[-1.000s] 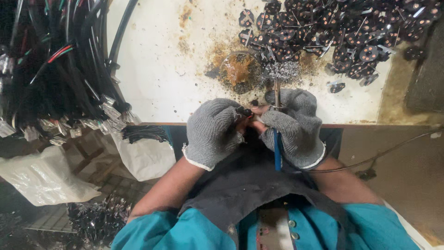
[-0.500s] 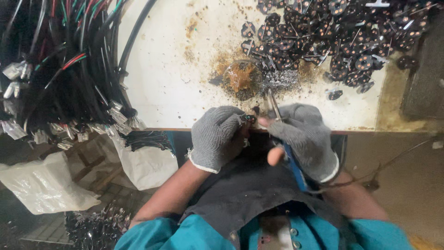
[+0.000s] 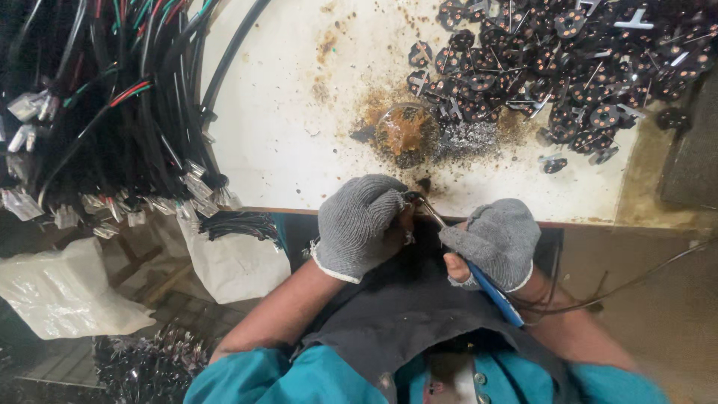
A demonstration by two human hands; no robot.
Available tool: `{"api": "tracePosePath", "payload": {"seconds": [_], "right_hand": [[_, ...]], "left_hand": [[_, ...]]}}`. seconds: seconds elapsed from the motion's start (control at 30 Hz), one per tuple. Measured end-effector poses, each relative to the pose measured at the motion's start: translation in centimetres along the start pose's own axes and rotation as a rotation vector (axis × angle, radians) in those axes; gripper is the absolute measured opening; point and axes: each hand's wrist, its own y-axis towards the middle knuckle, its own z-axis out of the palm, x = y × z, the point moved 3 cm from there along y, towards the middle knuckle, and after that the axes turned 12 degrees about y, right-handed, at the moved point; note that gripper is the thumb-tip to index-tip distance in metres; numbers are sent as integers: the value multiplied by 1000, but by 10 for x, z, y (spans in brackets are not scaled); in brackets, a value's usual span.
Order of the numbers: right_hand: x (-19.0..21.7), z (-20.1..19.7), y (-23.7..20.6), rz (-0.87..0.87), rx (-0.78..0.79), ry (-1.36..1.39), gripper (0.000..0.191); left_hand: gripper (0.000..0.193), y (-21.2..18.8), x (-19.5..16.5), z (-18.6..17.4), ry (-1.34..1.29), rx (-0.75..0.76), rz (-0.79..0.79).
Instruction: The person solders colored wires to electrical plug components at a workbench. They hold a wire in one hand and a soldering iron in the other, touch the iron to the wire ends and plug terminals, and place finished plugs onto a growing pile of completed parts on the table.
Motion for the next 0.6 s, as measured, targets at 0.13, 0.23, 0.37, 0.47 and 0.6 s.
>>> {"api": "tracePosePath", "payload": {"seconds": [0.13,0.23,0.37,0.47,0.6], "right_hand": [[-23,9,-2,9,213,55,19],[-39,13,-4,-71,364,-197,13],[-54,25,-7,573,481,84,9],[-10,19,6,-365,286,-487,30],[23,16,23,-475,153,-472,25]], "left_hand": [[19,0,18,7,-8,14,-2],[21,3,28,14,-25,26,1],[23,2,25,6,-28,4,13],[25,0,21,-6,-17,28,6],[24,-2,16,-19,-14,19,-1]]}}
